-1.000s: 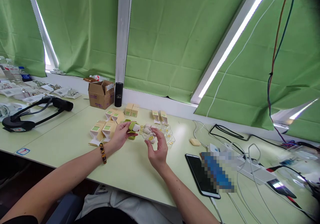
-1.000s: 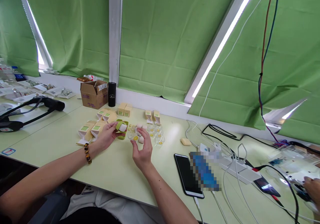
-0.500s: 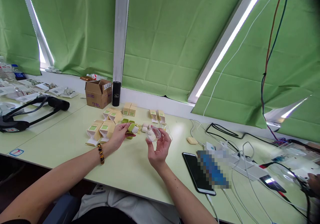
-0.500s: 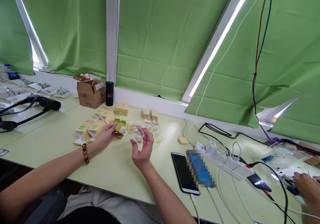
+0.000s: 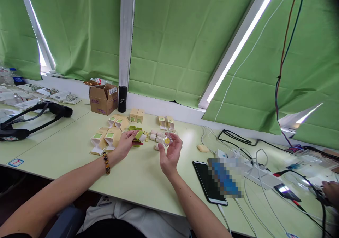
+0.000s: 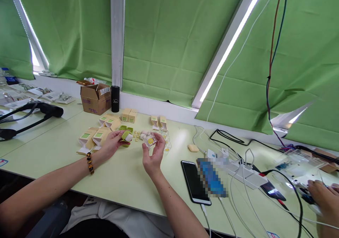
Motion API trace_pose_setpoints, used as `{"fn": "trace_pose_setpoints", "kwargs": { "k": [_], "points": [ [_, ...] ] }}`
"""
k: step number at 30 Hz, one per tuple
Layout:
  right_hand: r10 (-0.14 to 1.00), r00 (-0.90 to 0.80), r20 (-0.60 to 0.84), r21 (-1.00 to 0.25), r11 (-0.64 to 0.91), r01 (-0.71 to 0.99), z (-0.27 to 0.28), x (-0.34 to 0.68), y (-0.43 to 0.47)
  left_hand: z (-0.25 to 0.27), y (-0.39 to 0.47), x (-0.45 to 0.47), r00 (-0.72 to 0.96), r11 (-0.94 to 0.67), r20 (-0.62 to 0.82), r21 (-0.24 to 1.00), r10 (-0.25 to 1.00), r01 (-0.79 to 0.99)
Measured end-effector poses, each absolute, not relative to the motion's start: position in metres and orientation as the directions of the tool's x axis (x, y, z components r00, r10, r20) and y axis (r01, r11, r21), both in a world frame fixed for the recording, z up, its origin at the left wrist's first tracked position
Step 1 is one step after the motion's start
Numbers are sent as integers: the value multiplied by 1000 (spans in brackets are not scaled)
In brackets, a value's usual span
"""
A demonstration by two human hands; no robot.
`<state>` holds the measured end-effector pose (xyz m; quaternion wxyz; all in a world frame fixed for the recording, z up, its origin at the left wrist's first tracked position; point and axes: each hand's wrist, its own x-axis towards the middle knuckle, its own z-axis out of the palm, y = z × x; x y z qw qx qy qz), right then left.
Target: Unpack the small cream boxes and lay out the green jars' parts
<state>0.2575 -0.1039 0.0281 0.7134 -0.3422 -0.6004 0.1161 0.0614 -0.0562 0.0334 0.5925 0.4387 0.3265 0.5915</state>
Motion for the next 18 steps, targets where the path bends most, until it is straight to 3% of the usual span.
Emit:
{"fn": "trace_pose_setpoints", "kwargs": {
  "k": [6, 15, 18],
  "points": [
    [599, 205, 774, -633, 726, 268, 32, 258, -105, 35, -56, 62, 79, -75, 117, 907, 990, -414],
    [528, 20, 849, -476, 746, 466, 36, 262, -111, 32, -55, 62, 86, -89, 135, 910, 987, -406],
    [505, 6, 863, -454, 769, 451, 35, 262, -110, 32, -55, 62, 87, -91, 137, 912, 987, -401]
  ]
}}
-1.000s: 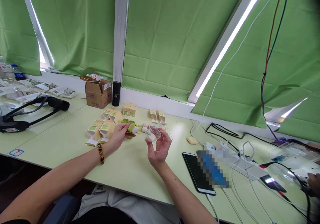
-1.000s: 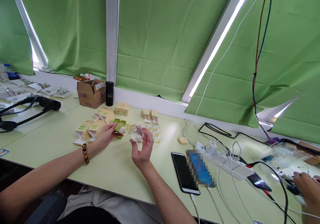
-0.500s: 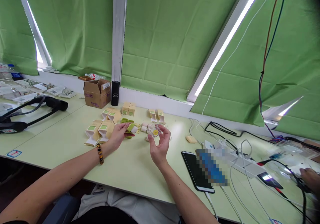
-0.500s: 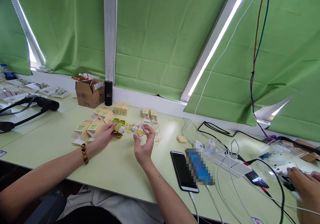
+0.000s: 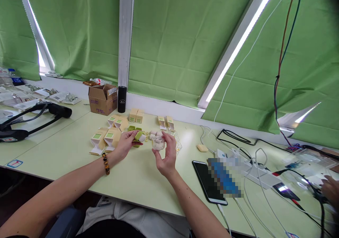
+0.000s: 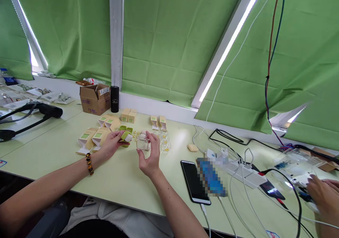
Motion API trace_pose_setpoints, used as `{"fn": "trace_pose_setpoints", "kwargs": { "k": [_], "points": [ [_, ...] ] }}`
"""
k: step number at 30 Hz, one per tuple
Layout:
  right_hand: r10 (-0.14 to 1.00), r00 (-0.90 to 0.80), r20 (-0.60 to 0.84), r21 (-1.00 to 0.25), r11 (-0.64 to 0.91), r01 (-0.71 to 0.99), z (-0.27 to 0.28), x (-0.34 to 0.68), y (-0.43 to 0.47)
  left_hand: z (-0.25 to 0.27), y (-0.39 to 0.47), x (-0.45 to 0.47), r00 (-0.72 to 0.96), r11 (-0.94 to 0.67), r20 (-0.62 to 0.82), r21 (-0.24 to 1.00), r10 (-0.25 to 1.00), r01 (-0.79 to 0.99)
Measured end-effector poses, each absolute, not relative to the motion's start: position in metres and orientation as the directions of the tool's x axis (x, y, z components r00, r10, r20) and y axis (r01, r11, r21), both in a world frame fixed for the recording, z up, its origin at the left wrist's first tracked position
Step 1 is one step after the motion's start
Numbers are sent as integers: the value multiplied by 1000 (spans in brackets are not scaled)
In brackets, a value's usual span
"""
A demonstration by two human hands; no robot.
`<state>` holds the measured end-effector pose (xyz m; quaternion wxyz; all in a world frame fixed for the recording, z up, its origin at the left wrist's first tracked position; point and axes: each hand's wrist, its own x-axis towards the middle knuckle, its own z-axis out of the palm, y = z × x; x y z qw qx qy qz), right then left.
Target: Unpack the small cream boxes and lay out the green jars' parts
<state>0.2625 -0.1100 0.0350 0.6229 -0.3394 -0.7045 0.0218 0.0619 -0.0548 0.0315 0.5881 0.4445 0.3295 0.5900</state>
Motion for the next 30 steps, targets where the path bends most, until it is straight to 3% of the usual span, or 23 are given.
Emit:
{"fn": "trace_pose_setpoints", "kwargs": {
  "k": [11, 15, 20, 22, 26, 30],
  "points": [
    [468, 73, 881, -460, 808, 368, 48, 276, -107, 33, -55, 61, 74, -88, 130, 905, 989, -417],
    [453, 88, 887, -427, 732, 531, 67, 304, -98, 34, -56, 61, 71, -89, 130, 904, 989, -418],
    [674, -71, 735, -391, 507, 768, 63, 337, -77, 35, -57, 60, 78, -94, 137, 908, 987, -408],
    [740, -146, 656, -289, 425, 858, 55, 342, -71, 35, -56, 60, 77, -93, 136, 911, 988, -402],
    [803, -239, 546, -71, 329, 942, 45, 343, -67, 33, -54, 61, 72, -97, 136, 912, 988, -399],
    [847, -230, 480, -3, 264, 965, 45, 342, -68, 33, -55, 61, 77, -94, 136, 911, 988, -402]
  ]
}}
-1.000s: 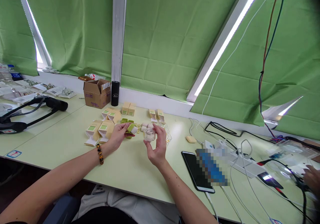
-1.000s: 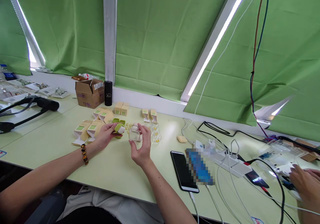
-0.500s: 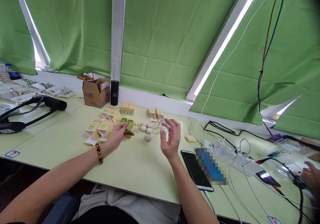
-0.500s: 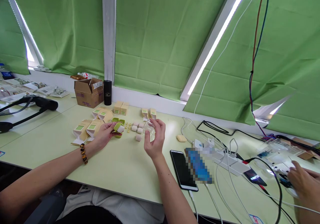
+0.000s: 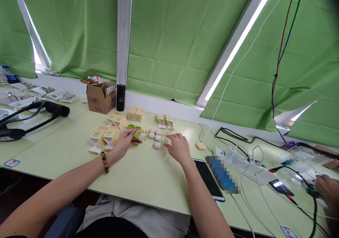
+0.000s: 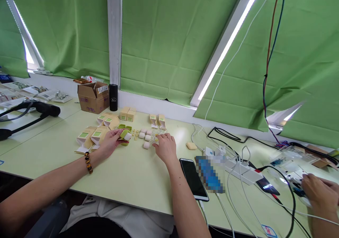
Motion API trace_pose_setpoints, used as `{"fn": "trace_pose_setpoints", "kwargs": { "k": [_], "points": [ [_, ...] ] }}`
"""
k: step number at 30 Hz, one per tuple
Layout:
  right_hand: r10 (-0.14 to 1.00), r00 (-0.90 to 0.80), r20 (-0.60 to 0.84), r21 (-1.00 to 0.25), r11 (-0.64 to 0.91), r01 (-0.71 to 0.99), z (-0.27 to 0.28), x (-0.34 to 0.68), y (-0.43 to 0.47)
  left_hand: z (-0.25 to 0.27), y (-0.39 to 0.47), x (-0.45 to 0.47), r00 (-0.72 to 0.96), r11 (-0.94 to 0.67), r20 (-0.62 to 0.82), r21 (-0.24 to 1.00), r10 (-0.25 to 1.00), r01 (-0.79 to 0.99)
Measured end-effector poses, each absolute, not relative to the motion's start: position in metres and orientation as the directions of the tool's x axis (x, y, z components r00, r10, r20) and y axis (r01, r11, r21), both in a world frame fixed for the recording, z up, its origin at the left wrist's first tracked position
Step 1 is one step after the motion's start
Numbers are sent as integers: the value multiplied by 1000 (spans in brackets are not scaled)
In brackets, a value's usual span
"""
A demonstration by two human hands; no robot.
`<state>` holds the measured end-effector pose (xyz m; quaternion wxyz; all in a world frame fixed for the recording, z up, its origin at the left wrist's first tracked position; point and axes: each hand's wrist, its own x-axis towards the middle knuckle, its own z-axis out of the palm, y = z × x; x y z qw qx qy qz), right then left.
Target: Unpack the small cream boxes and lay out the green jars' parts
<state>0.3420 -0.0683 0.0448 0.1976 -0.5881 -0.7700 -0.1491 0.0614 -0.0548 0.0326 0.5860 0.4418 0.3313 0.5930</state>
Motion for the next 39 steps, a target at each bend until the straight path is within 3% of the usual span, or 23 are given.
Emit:
{"fn": "trace_pose_setpoints", "kwargs": {
  "k": [15, 29, 36, 39],
  "points": [
    [888, -223, 403, 124, 189, 974, 34, 335, -66, 32, -55, 62, 66, -101, 136, 918, 988, -383],
    [910, -186, 371, 56, 178, 982, 47, 334, -71, 31, -53, 62, 75, -92, 130, 920, 989, -380],
    [893, -184, 411, 49, 180, 982, 46, 335, -71, 31, -54, 62, 72, -90, 128, 919, 989, -385],
    [819, -192, 541, -15, 237, 971, 50, 336, -72, 31, -54, 62, 76, -81, 122, 911, 990, -405]
  ]
}}
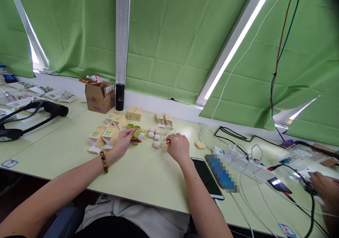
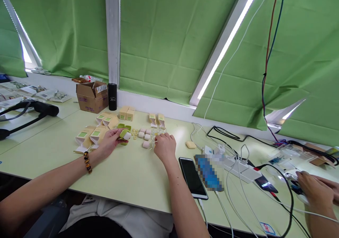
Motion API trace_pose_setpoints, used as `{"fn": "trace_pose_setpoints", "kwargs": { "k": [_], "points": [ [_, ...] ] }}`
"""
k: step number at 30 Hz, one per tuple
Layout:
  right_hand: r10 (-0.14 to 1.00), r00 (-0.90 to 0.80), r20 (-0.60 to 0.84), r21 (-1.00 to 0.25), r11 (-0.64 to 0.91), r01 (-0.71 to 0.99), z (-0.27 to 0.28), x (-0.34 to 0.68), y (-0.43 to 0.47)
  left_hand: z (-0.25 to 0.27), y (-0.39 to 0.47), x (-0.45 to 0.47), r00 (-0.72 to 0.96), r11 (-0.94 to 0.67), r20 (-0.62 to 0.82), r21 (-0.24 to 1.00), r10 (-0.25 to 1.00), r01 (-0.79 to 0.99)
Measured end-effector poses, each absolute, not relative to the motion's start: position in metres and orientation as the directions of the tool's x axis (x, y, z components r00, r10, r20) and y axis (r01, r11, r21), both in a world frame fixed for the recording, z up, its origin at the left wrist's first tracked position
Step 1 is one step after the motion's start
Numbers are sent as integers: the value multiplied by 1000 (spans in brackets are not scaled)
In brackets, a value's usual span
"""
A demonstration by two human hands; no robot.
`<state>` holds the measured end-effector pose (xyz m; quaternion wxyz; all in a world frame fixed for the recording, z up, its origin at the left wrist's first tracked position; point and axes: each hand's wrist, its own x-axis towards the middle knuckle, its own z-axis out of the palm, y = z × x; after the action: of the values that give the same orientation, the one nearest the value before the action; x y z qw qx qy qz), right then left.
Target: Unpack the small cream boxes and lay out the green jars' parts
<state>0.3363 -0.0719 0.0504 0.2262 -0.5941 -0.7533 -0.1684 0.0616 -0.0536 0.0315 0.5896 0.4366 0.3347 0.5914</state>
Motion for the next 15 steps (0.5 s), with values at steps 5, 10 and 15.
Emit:
{"fn": "trace_pose_setpoints", "kwargs": {
  "k": [5, 10, 15],
  "points": [
    [524, -220, 823, -158, 583, 797, 51, 315, -82, 36, -58, 63, 176, -4, 101, 877, 979, -481],
    [543, -153, 826, -396, 751, 528, 31, 265, -95, 43, -70, 66, 312, 94, 78, 861, 947, -500],
    [591, -104, 800, -493, 745, 449, 21, 244, -98, 45, -78, 72, 420, 100, 118, 881, 900, -463]
  ]
}}
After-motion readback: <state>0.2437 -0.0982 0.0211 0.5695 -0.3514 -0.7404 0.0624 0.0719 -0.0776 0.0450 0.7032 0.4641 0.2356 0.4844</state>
